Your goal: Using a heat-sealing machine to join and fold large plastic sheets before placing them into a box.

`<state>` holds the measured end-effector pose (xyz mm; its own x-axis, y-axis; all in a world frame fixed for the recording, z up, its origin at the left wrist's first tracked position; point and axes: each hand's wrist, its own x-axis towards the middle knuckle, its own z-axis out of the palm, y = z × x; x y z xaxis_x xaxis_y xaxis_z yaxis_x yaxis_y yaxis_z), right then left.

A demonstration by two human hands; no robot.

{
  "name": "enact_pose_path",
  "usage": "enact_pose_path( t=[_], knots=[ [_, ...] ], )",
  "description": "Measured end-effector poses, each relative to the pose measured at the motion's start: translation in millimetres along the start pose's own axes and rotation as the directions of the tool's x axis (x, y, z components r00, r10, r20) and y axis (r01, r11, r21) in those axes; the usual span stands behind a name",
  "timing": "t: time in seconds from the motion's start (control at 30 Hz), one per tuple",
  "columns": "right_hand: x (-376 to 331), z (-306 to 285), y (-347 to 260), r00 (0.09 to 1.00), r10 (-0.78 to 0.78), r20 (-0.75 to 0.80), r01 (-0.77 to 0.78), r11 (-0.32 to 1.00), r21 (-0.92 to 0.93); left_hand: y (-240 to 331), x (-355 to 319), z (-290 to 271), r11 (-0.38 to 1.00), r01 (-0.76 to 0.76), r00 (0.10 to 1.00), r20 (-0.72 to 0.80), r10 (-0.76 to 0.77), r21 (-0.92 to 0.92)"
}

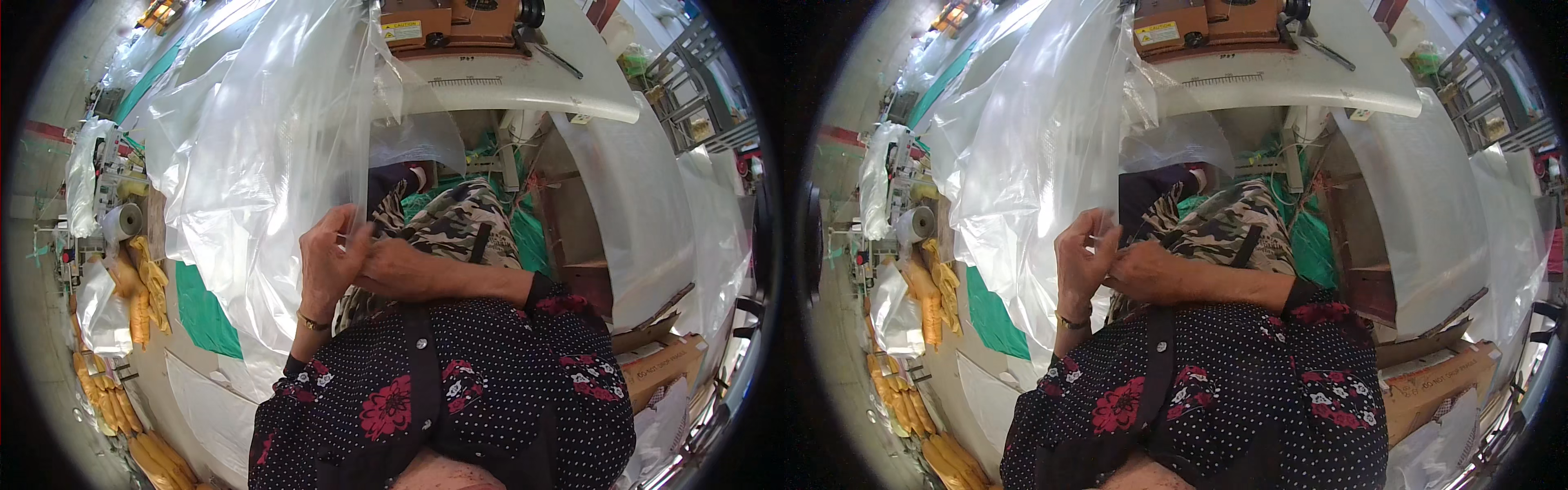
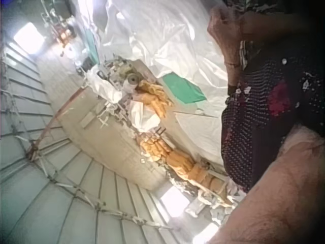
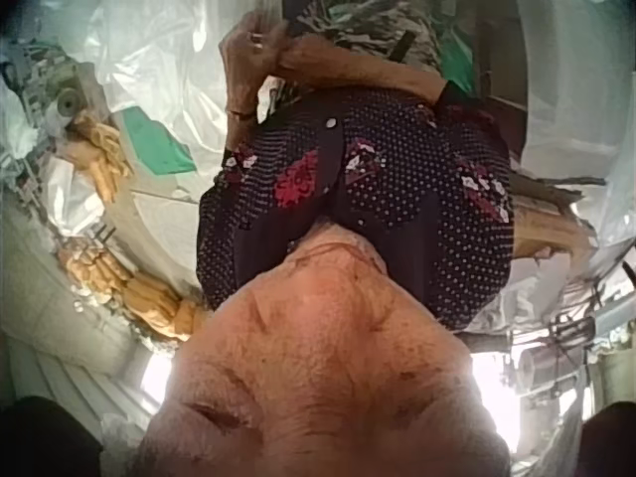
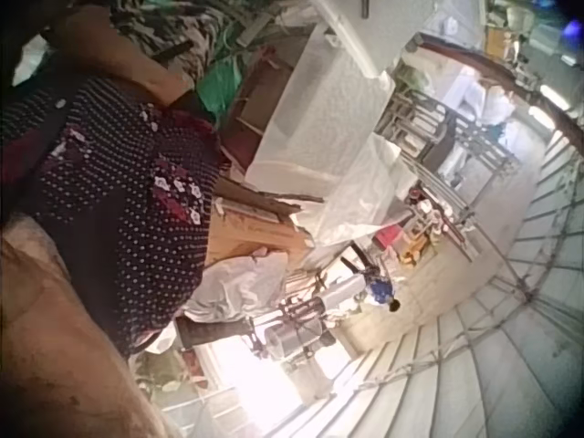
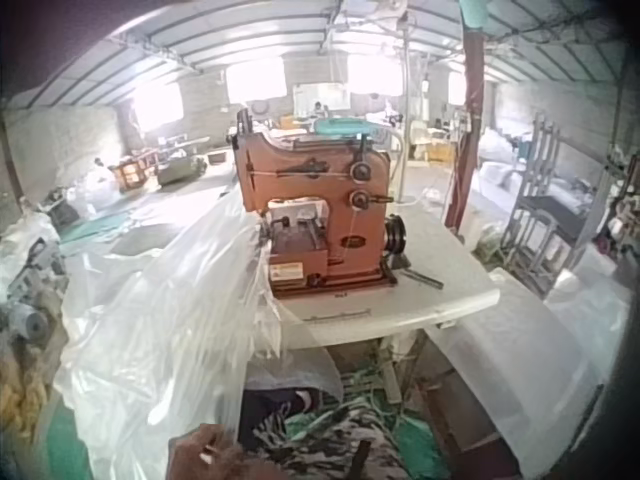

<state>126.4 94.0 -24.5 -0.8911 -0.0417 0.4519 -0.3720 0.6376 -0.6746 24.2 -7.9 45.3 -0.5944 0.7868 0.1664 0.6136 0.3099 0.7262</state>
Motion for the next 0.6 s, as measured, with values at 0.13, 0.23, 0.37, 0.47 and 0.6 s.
enact_pose_path(
  t=[0.13,0.23,0.37,0.47,0.6],
  knots=[
    [-16,-31,61,0.899,0.165,-0.407,-0.172,0.985,0.02,-8,-1,10,0.95,0.078,0.994,-0.044,-0.096,-0.303],
    [-20,-47,134,0.283,0.405,-0.87,-0.515,0.829,0.218,-12,-3,11,0.86,0.146,0.979,-0.054,-0.197,-0.49],
    [-28,-45,198,0.294,0.228,-0.928,-0.702,0.71,-0.048,-12,-2,13,0.919,0.153,0.979,-0.069,-0.19,-0.364],
    [-37,-51,201,0.531,0.392,-0.751,-0.565,0.824,0.031,-14,-1,16,0.909,0.113,0.977,-0.119,-0.175,-0.402],
    [-41,-57,137,0.704,0.32,-0.634,-0.408,0.913,0.008,-16,-2,14,0.926,0.069,0.967,-0.203,-0.154,-0.371]
  ],
)
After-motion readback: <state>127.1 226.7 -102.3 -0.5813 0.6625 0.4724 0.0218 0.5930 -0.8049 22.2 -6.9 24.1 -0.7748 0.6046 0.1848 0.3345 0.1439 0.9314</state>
